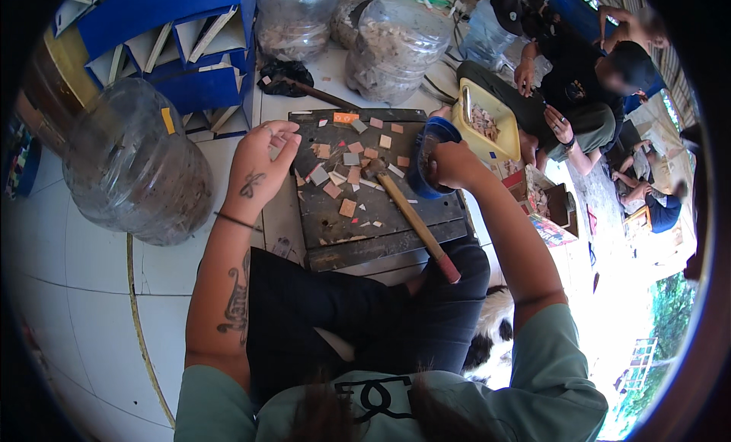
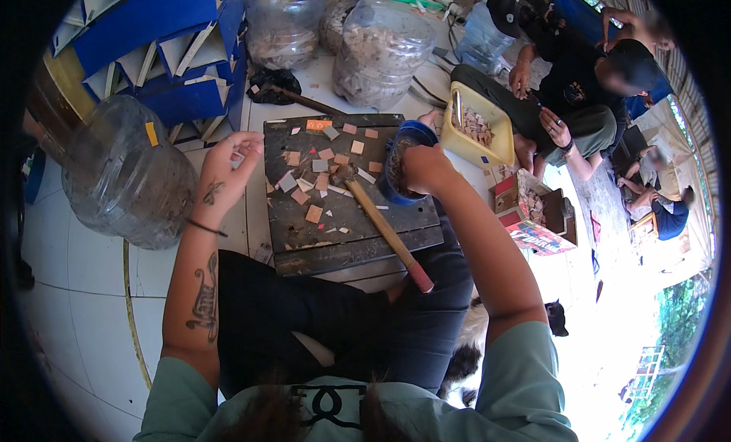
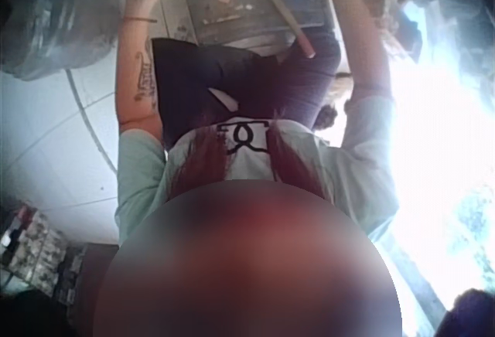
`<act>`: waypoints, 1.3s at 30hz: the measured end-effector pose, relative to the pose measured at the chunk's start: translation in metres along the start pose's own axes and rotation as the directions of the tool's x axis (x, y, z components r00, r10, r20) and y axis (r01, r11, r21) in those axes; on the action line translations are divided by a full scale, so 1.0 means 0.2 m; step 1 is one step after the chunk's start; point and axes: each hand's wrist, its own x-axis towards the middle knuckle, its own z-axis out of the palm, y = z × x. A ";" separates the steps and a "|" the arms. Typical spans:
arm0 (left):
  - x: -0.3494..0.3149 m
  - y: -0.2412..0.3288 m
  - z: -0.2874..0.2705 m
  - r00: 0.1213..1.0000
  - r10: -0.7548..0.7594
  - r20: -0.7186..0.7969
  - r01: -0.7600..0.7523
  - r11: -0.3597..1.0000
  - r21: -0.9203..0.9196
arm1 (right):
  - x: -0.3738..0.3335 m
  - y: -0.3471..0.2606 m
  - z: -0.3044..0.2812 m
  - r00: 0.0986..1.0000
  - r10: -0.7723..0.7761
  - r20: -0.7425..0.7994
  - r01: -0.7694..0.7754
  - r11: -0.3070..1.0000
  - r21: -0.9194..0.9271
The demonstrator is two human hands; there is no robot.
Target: The person sits on the floor and repeatedly picks up small rectangular pieces and thin metal pins. They place a pin on a piece, tap it with a hammer to embed it, and then place the finished item into a nearby container. This cycle is repeated continuously.
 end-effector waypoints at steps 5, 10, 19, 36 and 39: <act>0.05 -0.12 0.15 0.978 0.195 0.080 -0.210 0.882 0.422 | -0.06 0.10 -0.07 0.999 0.035 0.017 -0.039 0.913 0.406; 0.06 -0.15 0.20 0.972 0.160 0.173 -0.221 0.874 0.432 | -0.15 0.17 -0.09 0.996 0.010 -0.093 0.074 0.513 0.855; 0.06 -0.12 0.28 0.975 0.186 0.124 -0.222 0.872 0.436 | -0.32 0.12 -0.04 0.969 0.149 -0.195 0.200 -0.020 0.980; -0.41 0.17 0.48 0.962 0.248 0.111 -0.252 0.968 0.017 | -0.45 -0.46 0.10 0.873 0.330 -0.359 0.348 0.095 0.933; -0.41 0.16 0.48 0.962 0.261 0.083 -0.262 0.965 0.000 | -0.44 -0.51 0.15 0.821 0.345 -0.455 0.382 0.262 0.886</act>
